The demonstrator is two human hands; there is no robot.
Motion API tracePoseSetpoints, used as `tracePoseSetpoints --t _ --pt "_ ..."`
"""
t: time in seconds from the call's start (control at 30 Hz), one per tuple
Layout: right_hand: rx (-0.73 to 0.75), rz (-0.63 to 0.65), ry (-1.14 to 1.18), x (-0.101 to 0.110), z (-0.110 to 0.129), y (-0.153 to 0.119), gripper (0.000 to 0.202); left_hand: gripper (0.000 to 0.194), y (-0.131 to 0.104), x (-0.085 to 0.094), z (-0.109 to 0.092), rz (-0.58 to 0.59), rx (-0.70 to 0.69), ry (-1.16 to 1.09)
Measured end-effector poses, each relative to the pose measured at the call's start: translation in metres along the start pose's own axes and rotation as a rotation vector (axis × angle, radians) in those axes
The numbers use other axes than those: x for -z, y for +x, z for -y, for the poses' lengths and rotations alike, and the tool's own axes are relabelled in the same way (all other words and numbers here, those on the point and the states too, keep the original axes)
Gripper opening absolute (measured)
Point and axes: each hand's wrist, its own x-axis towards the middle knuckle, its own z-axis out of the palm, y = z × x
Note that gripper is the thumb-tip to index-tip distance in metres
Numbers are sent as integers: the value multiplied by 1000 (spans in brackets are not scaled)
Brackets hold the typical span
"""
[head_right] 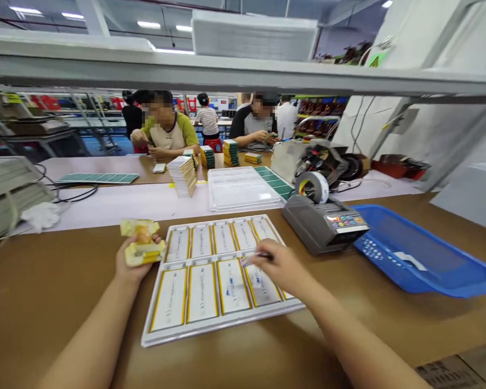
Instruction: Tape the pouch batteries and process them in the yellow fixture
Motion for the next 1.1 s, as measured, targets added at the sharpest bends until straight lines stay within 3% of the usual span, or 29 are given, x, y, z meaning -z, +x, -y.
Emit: tracePoseSetpoints --t 0.03,0.1,0.23,0.3,0.37,0.57,0.7,0.83,0.9,0.97,1.03,1.1 --pt "97 185 -77 -19 15 7 23 32 -1 1 1 -8 -3 12" --pt "213 430 -222 -54 38 22 20 33 -2 3 3 2 3 23" --pt "135 725 -467 -101 49 46 46 21 2 9 5 110 86 -28" --pt "44 712 -510 -110 42 51 61 19 7 12 6 159 123 -81" --pt "-27 628 -507 -112 35 54 64 20 11 13 7 169 122 -104" --pt "-93 464 -359 -88 18 51 21 20 15 12 7 138 115 -99" --pt "-55 376 -464 -64 12 24 36 22 14 11 7 141 111 -96" --pt "27 464 -529 -47 8 -14 57 23 15 10 7 118 99 -76" --pt "90 338 -448 -31 -2 -24 56 25 15 8 7 92 91 -61" --pt "42 41 -384 -4 -24 -25 41 28 15 4 5 61 75 -45" --pt "-110 -304 -377 34 -52 -20 36 31 15 1 4 26 58 -32" --pt "-301 -531 -426 77 -80 -15 42 33 15 -1 2 14 45 -30"
